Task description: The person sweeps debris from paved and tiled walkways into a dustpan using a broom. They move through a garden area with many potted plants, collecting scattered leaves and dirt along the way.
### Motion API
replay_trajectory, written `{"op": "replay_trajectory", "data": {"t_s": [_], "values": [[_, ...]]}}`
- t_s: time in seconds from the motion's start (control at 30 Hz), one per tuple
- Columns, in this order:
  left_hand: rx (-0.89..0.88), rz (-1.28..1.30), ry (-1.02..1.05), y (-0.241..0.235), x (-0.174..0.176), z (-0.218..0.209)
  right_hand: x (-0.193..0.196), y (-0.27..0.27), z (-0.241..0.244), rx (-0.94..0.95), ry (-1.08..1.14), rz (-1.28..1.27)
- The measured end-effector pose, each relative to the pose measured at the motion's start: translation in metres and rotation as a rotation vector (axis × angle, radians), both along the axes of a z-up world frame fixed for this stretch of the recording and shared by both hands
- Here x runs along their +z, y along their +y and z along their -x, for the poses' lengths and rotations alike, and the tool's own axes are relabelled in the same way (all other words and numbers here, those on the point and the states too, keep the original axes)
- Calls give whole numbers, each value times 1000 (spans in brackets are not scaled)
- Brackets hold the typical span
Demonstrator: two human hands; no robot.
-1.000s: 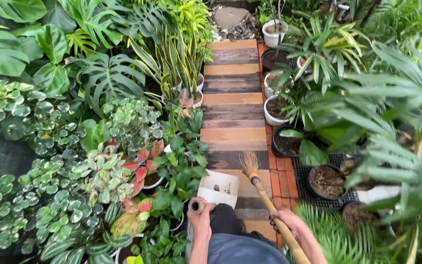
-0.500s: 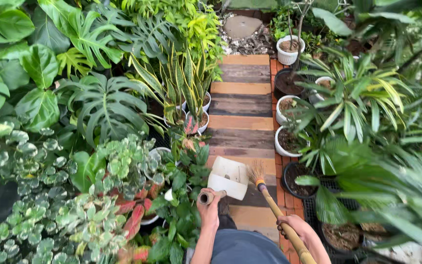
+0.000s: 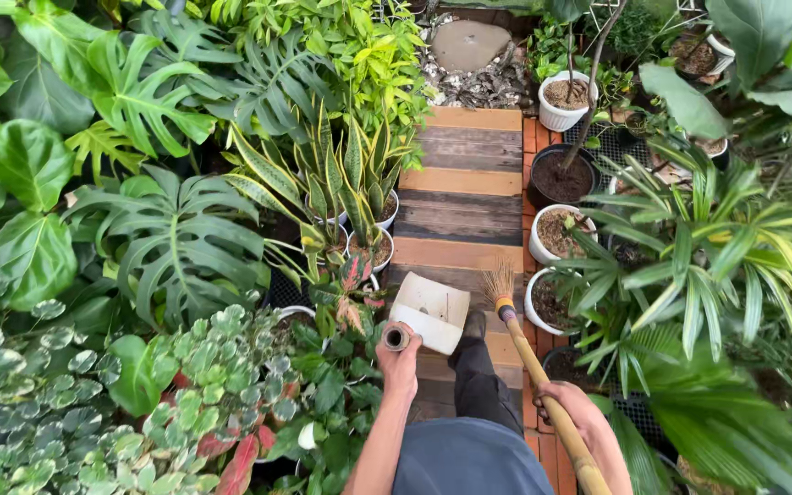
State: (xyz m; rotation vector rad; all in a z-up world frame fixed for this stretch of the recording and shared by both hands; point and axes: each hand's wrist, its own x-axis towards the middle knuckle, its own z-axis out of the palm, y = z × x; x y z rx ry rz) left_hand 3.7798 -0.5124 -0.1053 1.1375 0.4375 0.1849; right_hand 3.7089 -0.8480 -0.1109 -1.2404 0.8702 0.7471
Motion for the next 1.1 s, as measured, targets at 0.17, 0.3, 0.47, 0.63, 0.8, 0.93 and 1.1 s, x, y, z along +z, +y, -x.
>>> {"op": "replay_trajectory", "data": {"t_s": [0.17, 0.3, 0.47, 0.63, 0.8, 0.93, 1.1], "values": [[28, 13, -27, -28, -9, -104, -17, -25, -112, -37, 28, -31], [92, 87, 50, -49, -2, -190, -19, -42, -206, 28, 54, -144], [86, 6, -28, -65, -6, -285, -29, -62, -316, 103, 0, -58], [79, -3, -65, -81, 4, -350, -35, -75, -405, 117, 16, -16], [111, 52, -32, -88, 2, -435, -39, -83, -495, 141, 15, -20], [74, 19, -36, -85, -18, -521, -42, -80, -575, 84, 80, 13], [-7, 19, 2, -83, -40, -619, -33, -62, -658, 120, 51, 61]]}}
